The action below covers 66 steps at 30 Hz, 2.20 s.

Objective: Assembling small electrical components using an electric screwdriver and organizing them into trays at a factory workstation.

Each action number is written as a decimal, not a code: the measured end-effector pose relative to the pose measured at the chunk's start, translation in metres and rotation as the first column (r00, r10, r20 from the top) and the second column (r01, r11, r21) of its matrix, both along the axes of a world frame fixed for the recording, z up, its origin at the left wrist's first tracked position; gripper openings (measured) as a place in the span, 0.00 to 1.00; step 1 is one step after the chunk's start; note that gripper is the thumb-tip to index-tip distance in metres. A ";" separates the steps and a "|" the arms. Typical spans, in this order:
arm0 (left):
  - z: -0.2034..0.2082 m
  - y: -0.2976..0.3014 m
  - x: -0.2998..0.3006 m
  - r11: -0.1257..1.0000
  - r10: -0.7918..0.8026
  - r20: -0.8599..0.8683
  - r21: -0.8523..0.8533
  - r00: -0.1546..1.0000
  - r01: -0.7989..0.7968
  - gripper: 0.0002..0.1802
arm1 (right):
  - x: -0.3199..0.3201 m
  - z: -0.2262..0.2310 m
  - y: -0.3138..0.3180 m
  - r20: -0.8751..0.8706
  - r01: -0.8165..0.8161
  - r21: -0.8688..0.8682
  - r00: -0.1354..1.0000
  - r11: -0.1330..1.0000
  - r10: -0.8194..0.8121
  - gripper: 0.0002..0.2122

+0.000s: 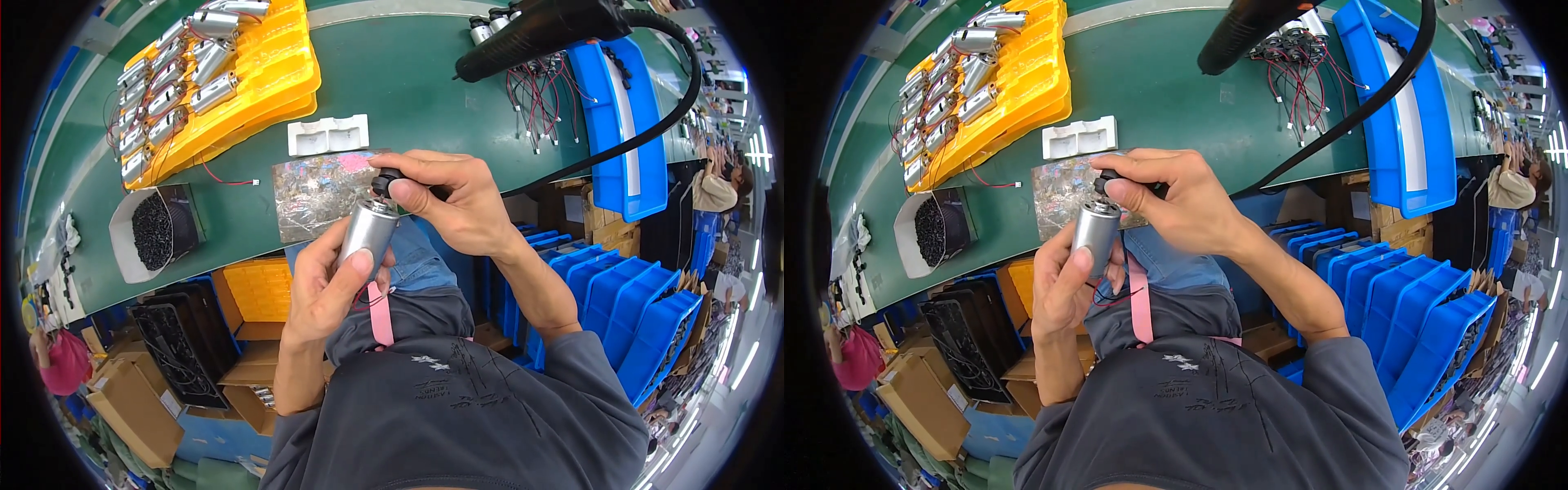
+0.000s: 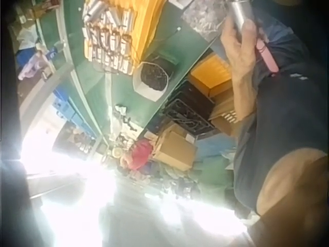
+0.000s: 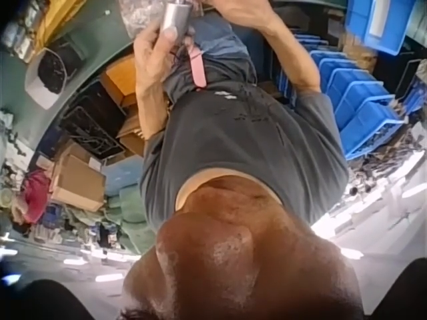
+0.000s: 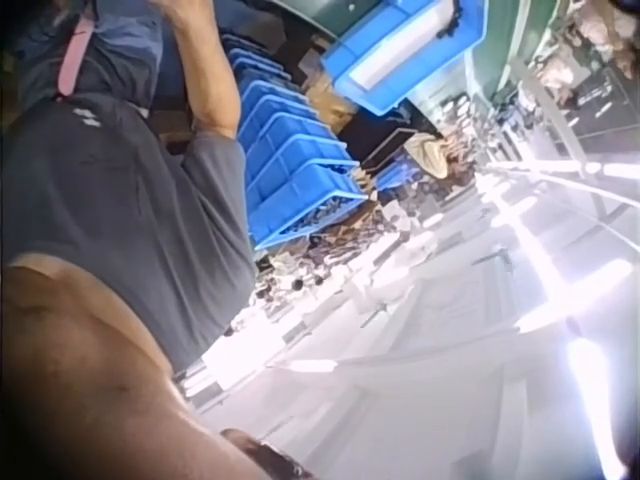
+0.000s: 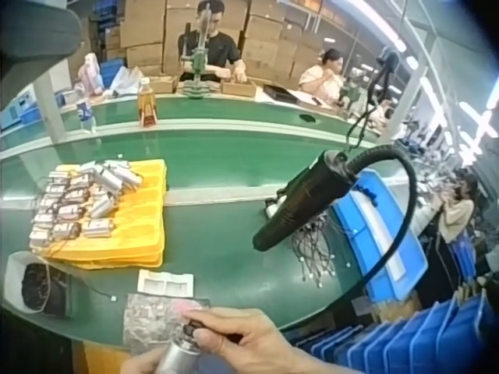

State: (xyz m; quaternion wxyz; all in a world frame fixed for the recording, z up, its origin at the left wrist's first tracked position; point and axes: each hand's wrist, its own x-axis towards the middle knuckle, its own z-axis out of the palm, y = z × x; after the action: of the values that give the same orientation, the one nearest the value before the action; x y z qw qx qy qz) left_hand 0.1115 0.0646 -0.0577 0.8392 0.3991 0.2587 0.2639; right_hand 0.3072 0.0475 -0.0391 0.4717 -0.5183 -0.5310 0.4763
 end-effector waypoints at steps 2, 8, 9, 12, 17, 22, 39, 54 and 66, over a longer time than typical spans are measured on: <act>-0.002 0.001 0.000 0.999 0.001 0.001 -0.044 1.000 -0.001 0.25 | 0.004 0.001 0.002 0.221 -0.061 0.053 0.974 0.997 0.048 0.14; -0.018 0.003 0.001 0.946 0.041 0.102 -0.324 0.994 -0.005 0.25 | 0.004 -0.015 0.014 0.445 -0.171 0.140 0.891 0.975 0.093 0.12; -0.021 0.002 0.004 0.949 0.049 0.106 -0.314 0.993 -0.013 0.25 | 0.004 -0.019 0.018 0.426 -0.170 0.085 0.897 0.982 0.118 0.12; -0.025 -0.010 0.025 0.921 0.354 -0.266 0.268 0.897 -0.284 0.25 | 0.003 -0.017 0.036 0.405 -0.147 0.015 0.905 0.989 0.128 0.12; -0.014 0.016 0.043 0.678 0.577 -0.479 0.732 0.662 -0.061 0.25 | 0.004 -0.014 0.076 0.500 -0.077 -0.053 0.861 0.996 0.093 0.11; -0.023 0.032 0.058 0.460 0.719 -0.509 0.859 0.474 0.225 0.25 | -0.004 -0.018 0.095 0.686 -0.004 -0.017 0.728 1.000 0.014 0.10; -0.028 0.040 0.028 0.226 0.864 -0.295 0.952 0.409 0.209 0.24 | 0.005 -0.036 0.116 0.709 -0.115 -0.095 0.689 0.989 0.148 0.09; -0.002 0.135 -0.190 0.695 0.625 -0.766 0.635 0.153 0.338 0.15 | 0.074 0.081 -0.049 0.133 0.006 0.964 0.855 0.266 -0.502 0.10; 0.006 0.125 -0.176 0.642 0.739 -0.673 0.717 0.029 0.272 0.12 | 0.116 0.020 0.060 -0.086 0.166 0.551 0.986 0.818 -0.141 0.26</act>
State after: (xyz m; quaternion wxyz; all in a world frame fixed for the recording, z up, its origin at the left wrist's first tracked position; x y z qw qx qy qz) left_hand -0.0641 0.1892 -0.0521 0.1377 0.6873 0.6968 0.1521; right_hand 0.4231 0.1078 -0.0189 0.6498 -0.3896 -0.5932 0.2722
